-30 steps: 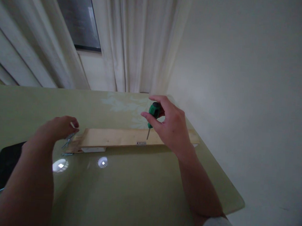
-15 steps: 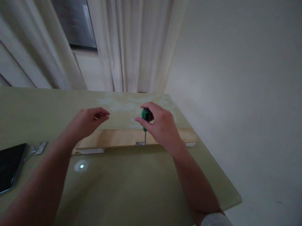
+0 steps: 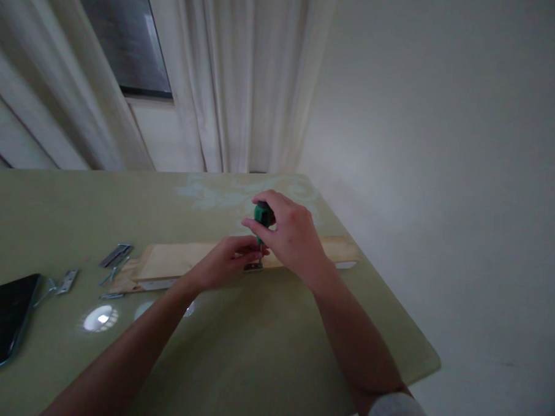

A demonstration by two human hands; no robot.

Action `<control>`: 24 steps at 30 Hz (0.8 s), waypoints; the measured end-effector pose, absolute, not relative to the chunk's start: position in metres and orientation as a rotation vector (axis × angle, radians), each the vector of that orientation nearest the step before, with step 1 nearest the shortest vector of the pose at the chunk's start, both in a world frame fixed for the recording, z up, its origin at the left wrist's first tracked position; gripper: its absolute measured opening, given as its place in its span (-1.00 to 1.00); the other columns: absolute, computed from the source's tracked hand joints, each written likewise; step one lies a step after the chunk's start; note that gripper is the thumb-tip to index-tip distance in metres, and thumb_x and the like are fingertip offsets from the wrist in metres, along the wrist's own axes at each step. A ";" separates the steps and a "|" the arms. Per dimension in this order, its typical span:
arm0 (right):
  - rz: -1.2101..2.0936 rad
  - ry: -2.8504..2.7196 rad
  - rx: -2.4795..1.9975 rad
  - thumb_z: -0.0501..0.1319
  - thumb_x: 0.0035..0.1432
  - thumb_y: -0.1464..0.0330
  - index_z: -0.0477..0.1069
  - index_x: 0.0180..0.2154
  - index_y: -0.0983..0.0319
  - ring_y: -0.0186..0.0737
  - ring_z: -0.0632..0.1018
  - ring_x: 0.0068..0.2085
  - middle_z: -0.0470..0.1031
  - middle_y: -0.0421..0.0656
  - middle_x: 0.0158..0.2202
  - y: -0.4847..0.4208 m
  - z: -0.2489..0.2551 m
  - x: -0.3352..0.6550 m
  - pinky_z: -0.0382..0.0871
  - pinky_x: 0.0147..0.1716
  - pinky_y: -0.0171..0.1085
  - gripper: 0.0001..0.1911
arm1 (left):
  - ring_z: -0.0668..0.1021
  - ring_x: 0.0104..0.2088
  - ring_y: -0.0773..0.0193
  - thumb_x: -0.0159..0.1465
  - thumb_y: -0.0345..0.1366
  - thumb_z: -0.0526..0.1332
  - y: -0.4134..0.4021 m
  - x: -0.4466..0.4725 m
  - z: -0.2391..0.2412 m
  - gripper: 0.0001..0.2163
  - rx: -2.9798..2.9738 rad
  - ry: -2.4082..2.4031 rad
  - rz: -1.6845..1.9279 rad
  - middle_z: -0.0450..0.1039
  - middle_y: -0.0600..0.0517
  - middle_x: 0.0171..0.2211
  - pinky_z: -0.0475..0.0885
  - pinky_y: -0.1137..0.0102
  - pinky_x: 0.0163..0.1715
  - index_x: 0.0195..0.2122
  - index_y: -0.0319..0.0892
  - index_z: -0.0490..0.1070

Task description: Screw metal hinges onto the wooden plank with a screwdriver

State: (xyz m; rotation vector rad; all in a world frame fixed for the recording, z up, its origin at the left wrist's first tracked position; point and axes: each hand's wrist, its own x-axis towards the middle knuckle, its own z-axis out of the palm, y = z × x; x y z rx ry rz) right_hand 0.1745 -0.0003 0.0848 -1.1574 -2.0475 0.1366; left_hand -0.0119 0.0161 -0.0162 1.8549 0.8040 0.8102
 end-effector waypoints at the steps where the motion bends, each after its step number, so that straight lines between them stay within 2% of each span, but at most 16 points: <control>1: 0.140 -2.057 -1.153 0.48 0.30 0.28 0.50 0.02 0.18 -0.11 0.66 -0.06 0.67 -0.11 -0.04 -0.001 0.085 0.173 0.46 -0.05 -0.16 -0.69 | 0.71 -0.10 0.09 0.45 -0.23 0.26 0.016 -0.011 -0.017 -0.81 1.846 0.797 0.814 0.73 -0.12 -0.13 0.62 0.26 -0.07 -0.11 -0.20 0.63; 5: 0.128 -2.100 -1.171 0.44 0.35 0.29 0.51 0.05 0.18 -0.08 0.66 -0.03 0.67 -0.09 -0.01 -0.006 0.088 0.172 0.47 -0.02 -0.14 -0.71 | 0.72 -0.10 0.10 0.43 -0.30 0.24 0.015 -0.006 -0.018 -0.82 1.832 0.747 0.855 0.73 -0.11 -0.12 0.61 0.27 -0.06 -0.07 -0.20 0.63; 8: 0.159 -2.168 -1.190 0.34 0.43 0.35 0.51 0.12 0.18 -0.06 0.66 0.05 0.67 -0.06 0.06 -0.010 0.094 0.177 0.47 0.06 -0.11 -0.73 | 0.72 -0.09 0.10 0.44 -0.29 0.22 0.015 -0.003 -0.020 -0.79 1.857 0.744 0.874 0.74 -0.11 -0.11 0.60 0.28 -0.04 -0.06 -0.21 0.64; 13: 0.306 -2.305 -1.077 0.23 0.50 0.42 0.38 0.30 0.25 -0.10 0.63 0.13 0.60 0.02 0.20 -0.010 0.098 0.193 0.45 0.14 -0.15 -0.60 | 0.73 -0.16 0.12 0.42 -0.21 0.26 0.015 0.001 -0.028 -0.77 1.836 0.816 0.932 0.75 -0.10 -0.18 0.60 0.32 -0.10 -0.15 -0.22 0.67; 15: 0.223 -2.299 -1.122 0.25 0.51 0.31 0.38 0.29 0.22 -0.08 0.64 0.08 0.63 0.00 0.14 -0.010 0.096 0.195 0.46 0.06 -0.17 -0.60 | 0.73 -0.18 0.13 0.41 -0.19 0.28 0.015 0.002 -0.031 -0.77 1.822 0.846 0.951 0.76 -0.09 -0.19 0.60 0.34 -0.12 -0.16 -0.22 0.68; 18: 0.029 -2.237 -1.333 0.28 0.46 0.01 0.48 0.11 0.19 -0.01 0.66 -0.10 0.68 -0.03 -0.11 -0.012 0.093 0.193 0.41 -0.18 -0.18 -0.57 | 0.73 -0.20 0.15 0.38 -0.20 0.32 0.015 0.001 -0.032 -0.79 1.793 0.872 0.979 0.76 -0.08 -0.20 0.61 0.35 -0.12 -0.18 -0.21 0.71; 19: 0.010 -2.236 -1.378 0.25 0.46 -0.03 0.48 0.05 0.19 -0.02 0.65 -0.17 0.67 -0.05 -0.18 -0.012 0.092 0.192 0.37 -0.24 -0.19 -0.56 | 0.73 -0.22 0.16 0.37 -0.21 0.34 0.014 0.001 -0.032 -0.80 1.781 0.869 0.989 0.76 -0.07 -0.21 0.61 0.36 -0.13 -0.19 -0.20 0.71; 21: 0.055 -2.291 -1.361 0.20 0.51 0.03 0.44 0.02 0.21 -0.06 0.64 -0.25 0.66 -0.07 -0.25 -0.013 0.092 0.192 0.33 -0.27 -0.20 -0.63 | 0.71 -0.26 0.19 0.35 -0.23 0.36 0.014 0.000 -0.033 -0.83 1.766 0.848 1.004 0.75 -0.05 -0.25 0.61 0.37 -0.17 -0.21 -0.20 0.71; 24: 0.140 -2.403 -1.172 0.15 0.55 0.19 0.37 0.05 0.21 -0.07 0.63 -0.18 0.65 -0.07 -0.18 -0.013 0.094 0.197 0.37 -0.18 -0.18 -0.76 | 0.67 -0.32 0.24 0.34 -0.22 0.39 0.014 -0.001 -0.035 -0.84 1.738 0.787 1.018 0.72 -0.02 -0.31 0.61 0.40 -0.23 -0.22 -0.21 0.70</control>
